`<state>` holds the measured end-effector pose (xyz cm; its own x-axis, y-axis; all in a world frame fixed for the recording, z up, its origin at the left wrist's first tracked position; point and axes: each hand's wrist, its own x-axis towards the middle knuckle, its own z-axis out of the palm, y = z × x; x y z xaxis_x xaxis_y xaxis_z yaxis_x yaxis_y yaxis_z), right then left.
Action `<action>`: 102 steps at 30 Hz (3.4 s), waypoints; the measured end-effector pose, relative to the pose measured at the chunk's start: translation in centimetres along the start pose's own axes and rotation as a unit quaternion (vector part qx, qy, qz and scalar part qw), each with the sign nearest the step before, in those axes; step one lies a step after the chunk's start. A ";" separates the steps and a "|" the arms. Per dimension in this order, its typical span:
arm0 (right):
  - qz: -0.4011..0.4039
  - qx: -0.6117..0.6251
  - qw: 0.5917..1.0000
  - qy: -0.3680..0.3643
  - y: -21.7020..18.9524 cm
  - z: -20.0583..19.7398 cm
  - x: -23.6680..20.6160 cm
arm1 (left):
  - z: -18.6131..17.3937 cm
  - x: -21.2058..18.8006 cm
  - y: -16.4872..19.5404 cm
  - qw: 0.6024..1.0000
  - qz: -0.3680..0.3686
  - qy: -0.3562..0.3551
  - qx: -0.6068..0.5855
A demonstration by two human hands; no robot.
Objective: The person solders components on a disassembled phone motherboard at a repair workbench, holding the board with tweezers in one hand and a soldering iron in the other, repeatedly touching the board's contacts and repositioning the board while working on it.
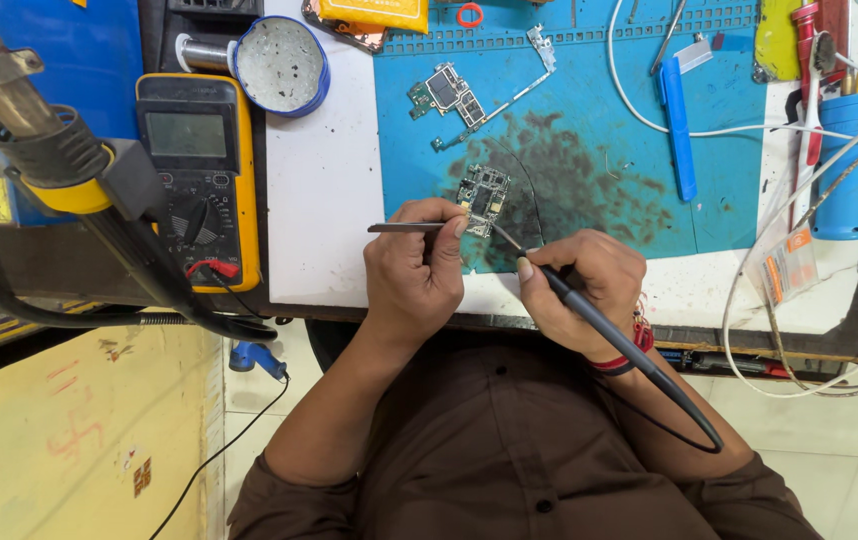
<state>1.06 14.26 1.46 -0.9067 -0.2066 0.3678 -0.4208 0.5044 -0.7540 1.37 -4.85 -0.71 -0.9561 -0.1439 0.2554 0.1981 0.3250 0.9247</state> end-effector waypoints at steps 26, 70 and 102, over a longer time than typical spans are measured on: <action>0.040 0.023 0.998 0.035 0.7 0.3 -1.0 | 0.0 0.0 0.0 1.000 -0.011 -0.004 -0.003; -0.020 0.009 1.000 -0.017 0.4 0.2 0.4 | -0.1 0.4 0.1 1.000 -0.008 -0.011 -0.005; -0.033 0.018 0.999 -0.022 0.6 0.0 0.5 | -0.1 0.5 0.1 1.000 -0.011 -0.011 -0.006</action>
<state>0.39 14.40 1.20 -0.8769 -0.2760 0.3935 -0.4799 0.4581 -0.7482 0.91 -4.96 -0.50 -0.9645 -0.1307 0.2296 0.1800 0.3110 0.9332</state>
